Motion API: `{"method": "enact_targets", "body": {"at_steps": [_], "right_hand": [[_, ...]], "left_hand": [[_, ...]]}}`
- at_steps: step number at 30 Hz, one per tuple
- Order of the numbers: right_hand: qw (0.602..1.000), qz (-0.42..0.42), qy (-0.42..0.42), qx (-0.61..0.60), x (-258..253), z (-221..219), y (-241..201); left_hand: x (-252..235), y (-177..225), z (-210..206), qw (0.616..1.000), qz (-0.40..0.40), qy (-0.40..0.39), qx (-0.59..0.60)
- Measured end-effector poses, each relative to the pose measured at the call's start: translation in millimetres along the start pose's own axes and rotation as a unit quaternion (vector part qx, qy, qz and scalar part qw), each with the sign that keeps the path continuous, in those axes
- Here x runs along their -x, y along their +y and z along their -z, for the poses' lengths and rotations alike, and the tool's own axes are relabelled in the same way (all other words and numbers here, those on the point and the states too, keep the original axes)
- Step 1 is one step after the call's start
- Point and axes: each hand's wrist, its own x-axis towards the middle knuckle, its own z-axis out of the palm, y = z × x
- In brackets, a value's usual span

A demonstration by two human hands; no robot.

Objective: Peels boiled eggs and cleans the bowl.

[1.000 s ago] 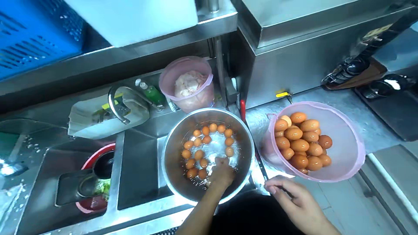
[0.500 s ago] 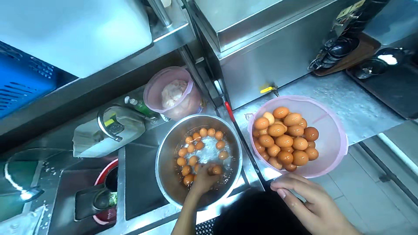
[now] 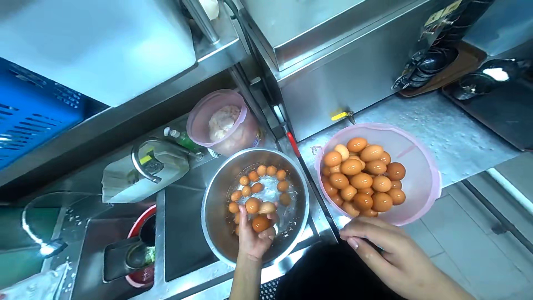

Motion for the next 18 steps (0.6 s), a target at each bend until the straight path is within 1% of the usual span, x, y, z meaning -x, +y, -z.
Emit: {"method": "enact_targets", "body": {"at_steps": [4, 5, 6, 8, 10, 11, 13, 14, 15, 16, 18], "right_hand": [[1.000, 0.006, 0.003, 0.005, 3.1, 3.5, -0.5], [1.000, 0.003, 0.007, 0.006, 4.5, 4.6, -0.6], [1.000, 0.000, 0.009, 0.006, 5.9, 5.5, -0.6], [1.000, -0.001, 0.011, 0.006, 7.7, 6.7, -1.3], [1.000, -0.002, 0.012, 0.014, 8.9, 9.0, -4.1], [1.000, -0.004, 0.014, 0.017, 9.9, 10.7, -6.2], [1.000, -0.011, 0.018, 0.018, 12.1, 14.3, -9.7], [1.000, -0.017, 0.019, 0.015, 14.1, 15.0, -10.9], [1.000, -0.022, 0.017, 0.015, 16.3, 15.2, -11.5], [0.999, -0.024, 0.015, 0.017, 17.9, 15.2, -11.7], [0.999, -0.017, 0.014, 0.024, 17.6, 14.9, -10.8]], "left_hand": [[3.0, -1.8, -4.4, 0.985, -0.012, -0.159, 0.059], [3.4, -2.9, -6.2, 0.980, -0.015, -0.184, 0.076], [2.9, -5.2, -7.2, 0.977, -0.019, -0.189, 0.093], [0.2, -11.0, -8.1, 0.983, -0.026, -0.149, 0.103], [-0.2, -10.6, -12.4, 0.990, -0.043, -0.110, 0.083], [3.5, -6.0, -20.3, 0.990, -0.059, -0.112, 0.064], [11.3, 10.7, -39.5, 0.980, -0.089, -0.172, 0.034], [13.5, 18.1, -45.0, 0.975, -0.093, -0.200, 0.040], [14.1, 19.6, -45.5, 0.974, -0.094, -0.200, 0.051], [12.8, 13.6, -40.6, 0.979, -0.095, -0.171, 0.049], [3.1, -14.4, -19.1, 0.993, -0.080, -0.073, 0.038]]}}
